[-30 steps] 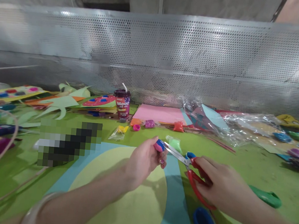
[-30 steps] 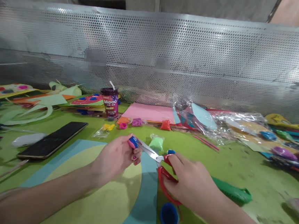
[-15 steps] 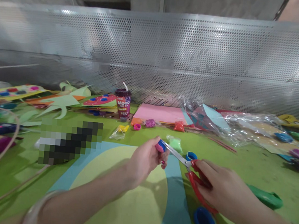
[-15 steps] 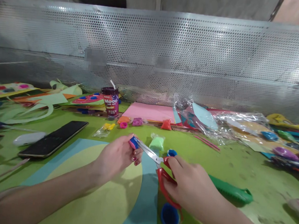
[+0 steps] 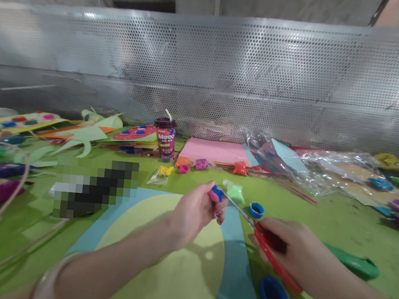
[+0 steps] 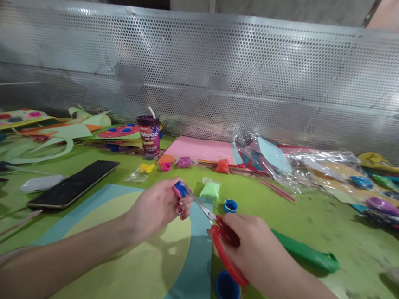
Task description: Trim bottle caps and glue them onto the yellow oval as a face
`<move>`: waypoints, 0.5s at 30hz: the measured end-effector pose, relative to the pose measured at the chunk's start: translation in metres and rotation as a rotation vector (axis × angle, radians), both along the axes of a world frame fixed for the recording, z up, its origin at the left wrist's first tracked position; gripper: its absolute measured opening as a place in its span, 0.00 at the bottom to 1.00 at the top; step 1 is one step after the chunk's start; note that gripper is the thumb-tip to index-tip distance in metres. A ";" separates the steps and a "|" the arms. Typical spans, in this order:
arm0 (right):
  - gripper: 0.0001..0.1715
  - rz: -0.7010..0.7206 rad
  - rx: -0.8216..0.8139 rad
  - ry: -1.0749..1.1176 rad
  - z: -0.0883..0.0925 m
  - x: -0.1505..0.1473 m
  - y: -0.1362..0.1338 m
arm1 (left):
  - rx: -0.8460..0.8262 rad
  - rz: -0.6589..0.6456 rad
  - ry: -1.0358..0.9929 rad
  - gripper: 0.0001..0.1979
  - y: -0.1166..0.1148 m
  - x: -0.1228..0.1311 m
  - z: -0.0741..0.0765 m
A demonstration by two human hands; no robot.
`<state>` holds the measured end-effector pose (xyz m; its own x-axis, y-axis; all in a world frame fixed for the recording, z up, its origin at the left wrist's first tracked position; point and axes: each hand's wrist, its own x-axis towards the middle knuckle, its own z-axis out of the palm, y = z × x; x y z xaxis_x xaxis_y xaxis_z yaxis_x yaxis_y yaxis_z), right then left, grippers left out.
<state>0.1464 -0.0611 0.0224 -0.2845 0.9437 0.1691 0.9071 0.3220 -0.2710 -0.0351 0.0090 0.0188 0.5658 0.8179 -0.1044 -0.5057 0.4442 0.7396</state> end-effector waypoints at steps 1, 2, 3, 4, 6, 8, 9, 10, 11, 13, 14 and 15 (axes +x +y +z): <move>0.11 -0.001 -0.061 0.046 0.002 -0.001 -0.001 | 0.004 -0.004 0.000 0.20 0.001 0.000 0.000; 0.11 -0.002 -0.121 0.089 0.005 -0.002 -0.002 | 0.007 -0.005 0.001 0.19 0.001 0.000 -0.001; 0.12 -0.002 -0.175 0.127 0.007 -0.003 -0.002 | 0.007 -0.008 0.002 0.19 0.002 0.000 -0.001; 0.13 0.000 -0.221 0.158 0.010 -0.003 -0.003 | 0.008 -0.009 0.001 0.19 0.003 0.000 -0.001; 0.16 0.006 -0.281 0.190 0.013 -0.004 -0.003 | 0.008 -0.010 -0.007 0.19 0.003 0.000 -0.002; 0.17 -0.002 -0.269 0.176 0.014 -0.004 -0.002 | 0.010 -0.006 -0.010 0.19 0.004 -0.001 -0.002; 0.17 -0.012 -0.238 0.155 0.014 -0.004 -0.001 | 0.011 -0.005 -0.006 0.19 0.003 -0.001 -0.002; 0.16 -0.025 -0.191 0.124 0.013 -0.004 -0.001 | 0.012 -0.004 0.001 0.20 0.003 -0.001 -0.002; 0.15 -0.036 -0.134 0.088 0.012 -0.004 0.000 | 0.012 -0.004 0.008 0.20 0.003 -0.002 -0.002; 0.12 -0.045 -0.017 0.021 0.008 -0.003 0.001 | 0.015 0.000 0.018 0.21 0.003 -0.002 -0.002; 0.11 -0.041 0.030 -0.007 0.006 -0.002 0.001 | 0.014 0.000 0.021 0.21 0.002 -0.002 -0.003; 0.09 -0.039 0.068 -0.032 0.004 -0.001 0.002 | 0.013 0.000 0.022 0.21 0.002 -0.001 -0.003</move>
